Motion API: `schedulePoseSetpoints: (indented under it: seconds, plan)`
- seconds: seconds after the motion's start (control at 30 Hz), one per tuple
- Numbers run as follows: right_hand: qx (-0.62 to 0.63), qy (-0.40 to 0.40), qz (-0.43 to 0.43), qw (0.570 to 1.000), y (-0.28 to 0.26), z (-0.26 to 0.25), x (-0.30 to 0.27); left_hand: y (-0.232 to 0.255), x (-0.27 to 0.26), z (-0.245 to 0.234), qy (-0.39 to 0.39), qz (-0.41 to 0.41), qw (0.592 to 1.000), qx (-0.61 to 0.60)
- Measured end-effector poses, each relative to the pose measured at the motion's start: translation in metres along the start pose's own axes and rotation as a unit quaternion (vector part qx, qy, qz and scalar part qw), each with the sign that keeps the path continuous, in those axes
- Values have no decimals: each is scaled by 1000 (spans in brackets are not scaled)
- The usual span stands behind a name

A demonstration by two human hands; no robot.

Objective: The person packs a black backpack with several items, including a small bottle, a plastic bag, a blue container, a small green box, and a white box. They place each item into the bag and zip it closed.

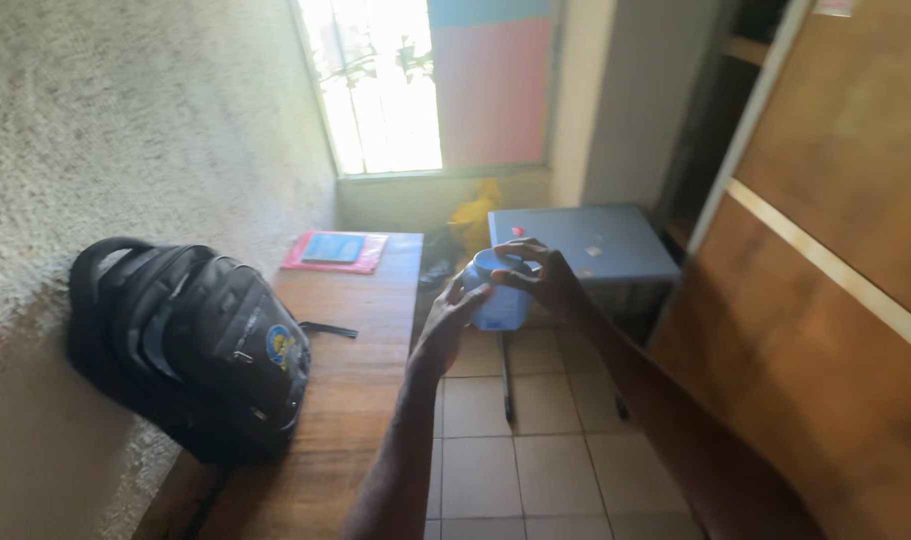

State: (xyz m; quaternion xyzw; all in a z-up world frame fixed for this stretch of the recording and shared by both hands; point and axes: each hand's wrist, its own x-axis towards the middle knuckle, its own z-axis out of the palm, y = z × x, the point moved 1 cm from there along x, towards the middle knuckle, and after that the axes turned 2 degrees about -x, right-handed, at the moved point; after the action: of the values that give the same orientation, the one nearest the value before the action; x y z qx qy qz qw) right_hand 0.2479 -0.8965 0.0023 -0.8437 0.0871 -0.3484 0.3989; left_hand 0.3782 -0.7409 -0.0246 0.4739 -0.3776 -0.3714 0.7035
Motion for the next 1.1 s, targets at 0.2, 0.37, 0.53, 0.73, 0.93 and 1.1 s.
schedulePoseSetpoints:
  seconds: [0.2, 0.37, 0.53, 0.73, 0.93, 1.1]
  plan:
    - [21, -140, -13, 990, 20, 16, 105, 23, 54, -52, 71, 109, 975, 182]
    - [62, -220, -91, 969, 37, 54, 170, 37, 74, -102, 142, 72, 950, 267]
    - [59, -283, -122, 949, 55, 114, 228, 41, 84, -164, 148, 92, 953, 247]
    - [64, -341, -165, 923, 50, 181, 289, 46, 96, -254, 170, 39, 955, 238]
    - [174, -565, -235, 772, -1, 219, 388, 99, 113, -332, 145, 50, 968, 199]
    - [88, -587, -296, 748, -30, 283, 432, 142, 83, -375, 84, 52, 982, 158]
